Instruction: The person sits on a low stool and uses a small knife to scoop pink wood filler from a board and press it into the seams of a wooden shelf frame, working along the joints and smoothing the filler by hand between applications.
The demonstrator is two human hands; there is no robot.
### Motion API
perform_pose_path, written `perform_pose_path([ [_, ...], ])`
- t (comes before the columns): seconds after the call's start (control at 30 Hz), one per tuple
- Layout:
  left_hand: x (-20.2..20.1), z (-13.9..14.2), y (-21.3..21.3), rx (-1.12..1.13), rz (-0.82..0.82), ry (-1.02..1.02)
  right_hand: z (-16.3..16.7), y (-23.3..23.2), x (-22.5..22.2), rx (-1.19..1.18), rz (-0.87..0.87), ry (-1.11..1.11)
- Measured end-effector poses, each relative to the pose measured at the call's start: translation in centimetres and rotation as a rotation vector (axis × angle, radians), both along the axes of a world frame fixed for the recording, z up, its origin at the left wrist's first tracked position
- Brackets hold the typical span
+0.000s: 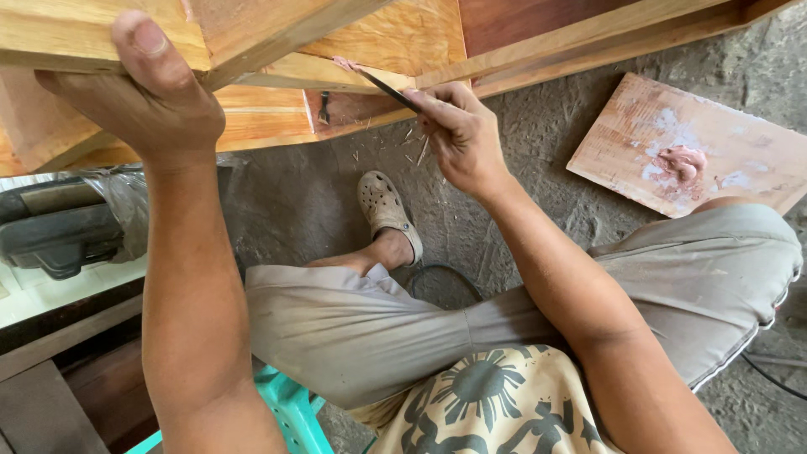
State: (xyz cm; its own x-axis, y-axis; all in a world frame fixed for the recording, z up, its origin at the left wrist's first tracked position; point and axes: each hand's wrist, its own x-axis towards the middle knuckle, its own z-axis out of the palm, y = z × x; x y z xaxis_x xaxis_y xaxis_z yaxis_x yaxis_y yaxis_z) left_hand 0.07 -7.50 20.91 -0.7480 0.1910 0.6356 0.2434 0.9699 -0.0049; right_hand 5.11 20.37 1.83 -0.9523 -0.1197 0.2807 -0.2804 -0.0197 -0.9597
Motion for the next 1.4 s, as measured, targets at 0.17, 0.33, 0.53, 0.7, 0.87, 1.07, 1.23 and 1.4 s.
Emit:
perform_pose_path([
  [0.17, 0.0, -0.4, -0.7, 0.060, -0.012, -0.016, -0.2, -0.6, 0.4, -0.016, -0.018, 0.036],
  [0.33, -0.3, -0.6, -0.8, 0.028, -0.028, 0.045, -0.4, -0.8, 0.0, 0.053, 0.062, 0.029],
  [0.53, -0.3, 0.1, 0.4, 0.114, -0.079, 0.030, 0.3, 1.0, 0.0, -0.060, -0.005, 0.004],
  [0.7, -0.4, 0.2, 0.5, 0.151, -0.072, -0.010, 1.7, 0.6, 0.8, -0.033, 0.020, 0.070],
  [0.87, -0.5, -0.7, -0.7, 0.090, -0.081, 0.032, 2.3, 1.4, 1.1, -0.037, -0.001, -0.055],
  [1.07, -0.5, -1.4, -1.3, 0.107, -0.030, 0.013, 3.4, 1.0, 2.6, -0.069, 0.086, -0.093],
  [1.23, -0.4, -1.3, -1.0, 0.046, -0.013, 0.025, 5.3, 1.3, 2.7, -0.142, 0.096, -0.353],
  [1.4, -0.4, -1.2, -0.7, 0.029, -0.022, 0.031, 8.0, 0.3, 4.0, -0.374, 0.248, -0.496],
])
